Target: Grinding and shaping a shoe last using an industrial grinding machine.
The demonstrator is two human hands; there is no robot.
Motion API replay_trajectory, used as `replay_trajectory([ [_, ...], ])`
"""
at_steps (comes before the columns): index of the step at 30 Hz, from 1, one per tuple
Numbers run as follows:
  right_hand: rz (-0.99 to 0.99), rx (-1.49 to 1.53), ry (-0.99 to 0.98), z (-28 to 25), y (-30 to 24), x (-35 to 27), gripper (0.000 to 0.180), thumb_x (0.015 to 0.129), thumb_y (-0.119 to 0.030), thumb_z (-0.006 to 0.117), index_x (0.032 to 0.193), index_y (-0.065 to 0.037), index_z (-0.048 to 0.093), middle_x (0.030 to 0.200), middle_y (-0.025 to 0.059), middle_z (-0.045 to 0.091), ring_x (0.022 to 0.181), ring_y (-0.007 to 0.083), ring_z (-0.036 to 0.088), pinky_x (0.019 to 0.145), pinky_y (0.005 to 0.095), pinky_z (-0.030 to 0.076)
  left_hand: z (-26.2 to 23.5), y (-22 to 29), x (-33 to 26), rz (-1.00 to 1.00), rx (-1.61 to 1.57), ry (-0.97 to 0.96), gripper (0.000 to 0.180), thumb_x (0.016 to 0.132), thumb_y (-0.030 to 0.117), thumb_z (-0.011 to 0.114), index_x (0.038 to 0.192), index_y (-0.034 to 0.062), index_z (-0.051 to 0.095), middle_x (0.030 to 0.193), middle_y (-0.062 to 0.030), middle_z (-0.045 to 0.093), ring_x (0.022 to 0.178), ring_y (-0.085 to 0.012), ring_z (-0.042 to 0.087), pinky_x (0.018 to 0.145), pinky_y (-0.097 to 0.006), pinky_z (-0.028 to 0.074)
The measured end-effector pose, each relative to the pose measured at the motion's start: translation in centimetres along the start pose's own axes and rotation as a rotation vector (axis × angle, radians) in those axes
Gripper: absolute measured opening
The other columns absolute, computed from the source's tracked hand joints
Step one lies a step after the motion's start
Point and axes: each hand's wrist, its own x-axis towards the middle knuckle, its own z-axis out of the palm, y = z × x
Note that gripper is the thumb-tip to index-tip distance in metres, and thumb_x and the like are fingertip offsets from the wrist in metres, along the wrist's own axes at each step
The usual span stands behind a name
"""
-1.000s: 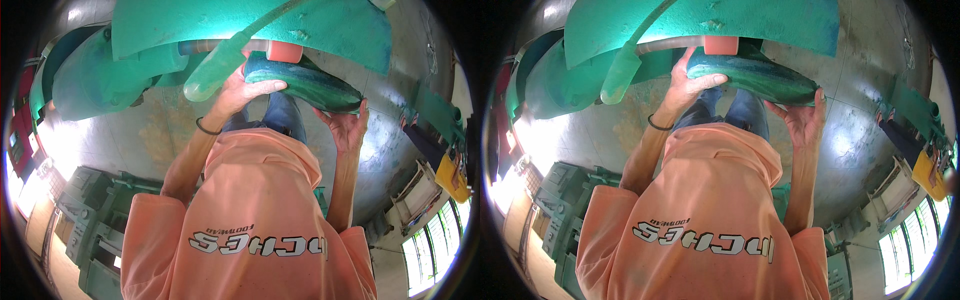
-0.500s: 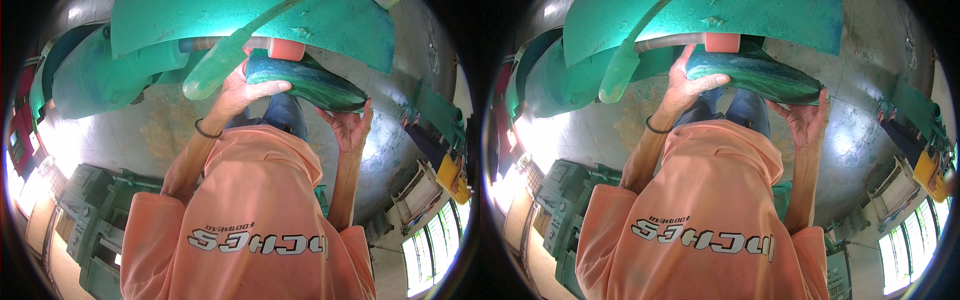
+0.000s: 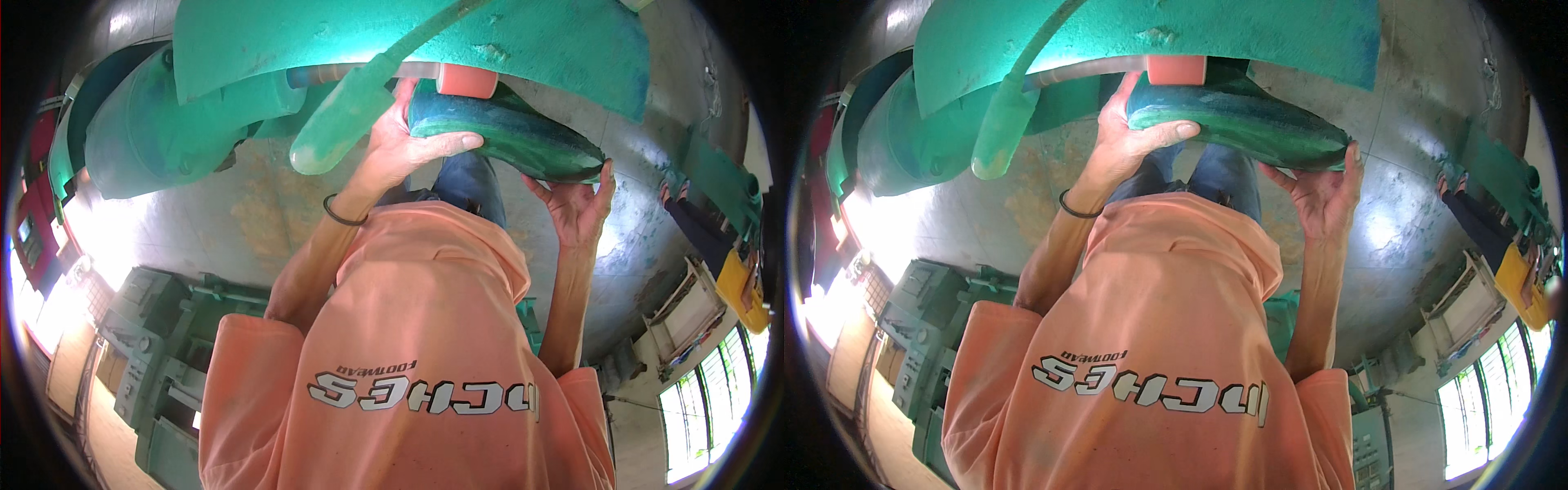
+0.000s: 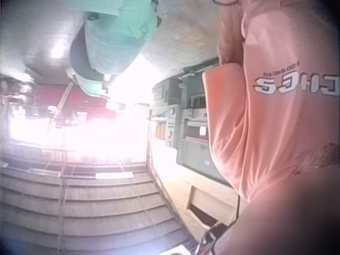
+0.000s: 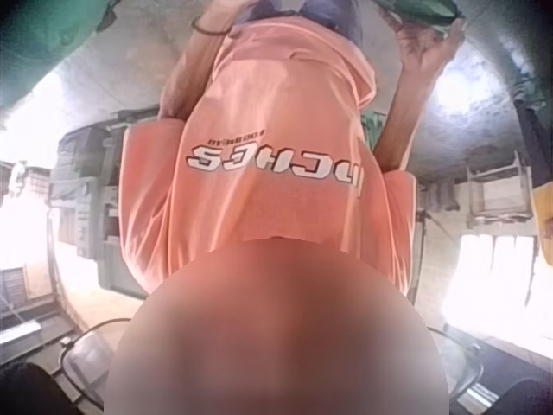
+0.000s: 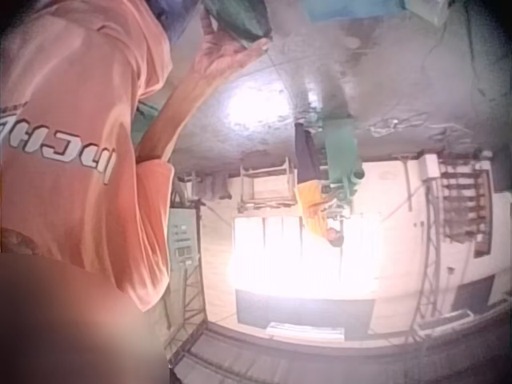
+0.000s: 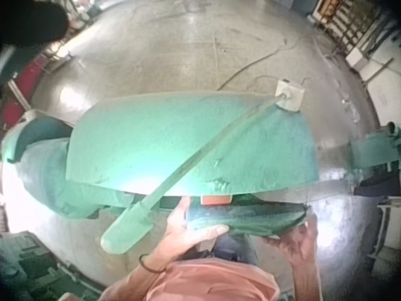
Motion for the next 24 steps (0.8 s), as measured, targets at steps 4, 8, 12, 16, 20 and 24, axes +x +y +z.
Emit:
replay_trajectory([
  [4,0.002,0.017,0.009,-0.4,0.1,0.2,0.089,0.091,-0.063,0.062,0.15,-0.004,0.033,0.151,0.0254,0.039,0.138,0.0414,0.043,0.103,0.0617,0.05,0.3,0.1,0.4,-0.01,-0.021,0.001,0.07,0.072,0.004,0.091,0.13,0.0006,0.053,0.115,-0.0073,0.069,0.104,-0.0149,0.066,0.093,-0.03,0.054],
  [8,0.017,0.052,-0.004,-0.7,0.3,0.3,0.087,0.092,-0.063,0.061,0.15,-0.004,0.033,0.151,0.0252,0.039,0.138,0.041,0.043,0.104,0.0621,0.049,0.5,0.6,0.5,-0.006,0.045,-0.02,0.069,0.072,0.004,0.091,0.13,0.0004,0.053,0.116,-0.0076,0.069,0.105,-0.0152,0.066,0.093,-0.03,0.054],
  [12,0.016,0.07,-0.013,-0.7,0.3,0.3,0.086,0.092,-0.063,0.06,0.149,-0.004,0.035,0.15,0.0247,0.041,0.137,0.0401,0.045,0.104,0.0621,0.049,0.6,0.7,0.5,0.037,0.012,-0.033,0.071,0.071,0.004,0.092,0.13,-0.0001,0.052,0.116,-0.0083,0.069,0.105,-0.0155,0.066,0.093,-0.03,0.054],
  [16,0.016,0.089,-0.01,-1.1,0.4,0.3,0.084,0.092,-0.064,0.059,0.147,-0.003,0.039,0.147,0.0237,0.045,0.136,0.0393,0.047,0.105,0.0619,0.048,1.0,1.4,0.2,0.043,0.045,-0.04,0.074,0.07,0.005,0.093,0.131,-0.0004,0.051,0.115,-0.0085,0.069,0.104,-0.0154,0.066,0.093,-0.03,0.054],
  [20,0.032,0.12,-0.009,-1.1,0.5,0.3,0.083,0.092,-0.064,0.06,0.145,-0.004,0.041,0.147,0.0226,0.046,0.136,0.0391,0.047,0.105,0.0628,0.047,0.9,1.7,0.1,0.032,0.148,-0.024,0.075,0.069,0.007,0.094,0.131,-0.0004,0.05,0.114,-0.0086,0.069,0.104,-0.0153,0.066,0.093,-0.03,0.054],
  [24,0.02,0.147,0.048,-0.6,0.4,0.0,0.082,0.09,-0.062,0.062,0.142,-0.001,0.042,0.144,0.0272,0.045,0.134,0.0433,0.047,0.096,0.0646,0.054,1.2,2.0,-0.5,0.017,0.109,0.002,0.089,0.065,0.018,0.098,0.132,-0.0049,0.045,0.11,-0.0076,0.069,0.101,-0.0122,0.066,0.09,-0.029,0.054],
])
